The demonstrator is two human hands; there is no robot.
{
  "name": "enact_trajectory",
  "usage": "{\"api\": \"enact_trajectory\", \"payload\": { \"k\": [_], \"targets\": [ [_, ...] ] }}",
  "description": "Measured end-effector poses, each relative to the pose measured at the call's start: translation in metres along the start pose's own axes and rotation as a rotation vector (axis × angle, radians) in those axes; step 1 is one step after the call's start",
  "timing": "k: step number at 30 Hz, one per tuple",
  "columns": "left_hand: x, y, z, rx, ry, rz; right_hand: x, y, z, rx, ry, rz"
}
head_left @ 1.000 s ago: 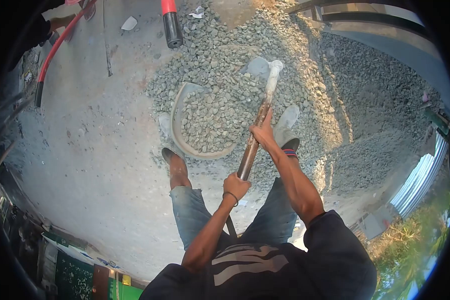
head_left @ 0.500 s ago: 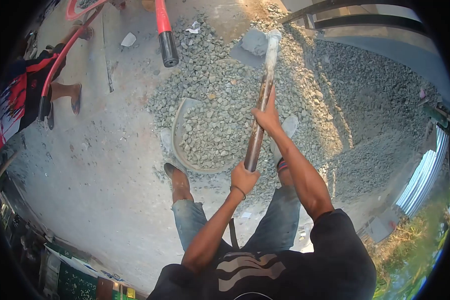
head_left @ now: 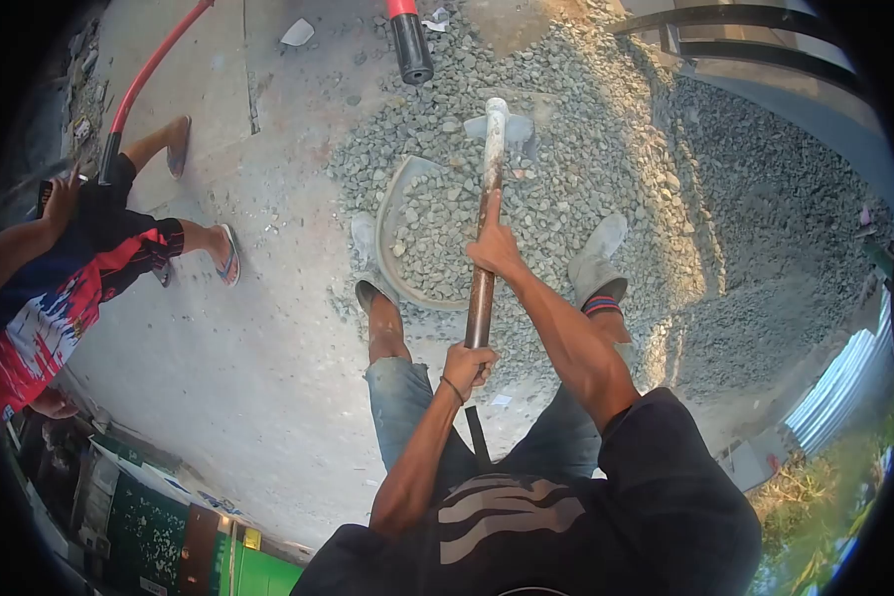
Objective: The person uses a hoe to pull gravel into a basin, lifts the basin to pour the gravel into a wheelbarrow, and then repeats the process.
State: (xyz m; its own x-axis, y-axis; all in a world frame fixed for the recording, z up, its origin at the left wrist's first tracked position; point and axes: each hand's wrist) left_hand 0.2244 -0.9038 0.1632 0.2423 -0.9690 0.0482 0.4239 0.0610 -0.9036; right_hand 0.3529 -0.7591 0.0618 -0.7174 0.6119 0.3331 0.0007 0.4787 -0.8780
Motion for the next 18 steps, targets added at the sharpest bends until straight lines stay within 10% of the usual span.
{"api": "enact_trajectory", "payload": {
  "k": [9, 18],
  "targets": [
    [0.065, -0.176, -0.054, -0.276, 0.773, -0.069, 0.014, -0.164, 0.097, 0.084, 0.519, 0.091],
    [0.065, -0.117, 0.024, -0.010, 1.003, -0.028, -0.077, -0.163, 0.038, -0.382, 0.603, -0.023]
  ]
}}
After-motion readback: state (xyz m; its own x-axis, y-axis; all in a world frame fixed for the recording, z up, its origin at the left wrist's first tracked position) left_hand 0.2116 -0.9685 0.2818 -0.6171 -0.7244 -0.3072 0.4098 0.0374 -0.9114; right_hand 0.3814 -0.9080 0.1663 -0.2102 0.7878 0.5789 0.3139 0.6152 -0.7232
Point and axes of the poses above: each hand's wrist, its own y-axis towards the middle knuckle, its own z-axis out of the palm, x = y × z, and after that the axes turned 8 degrees about x, right-handed
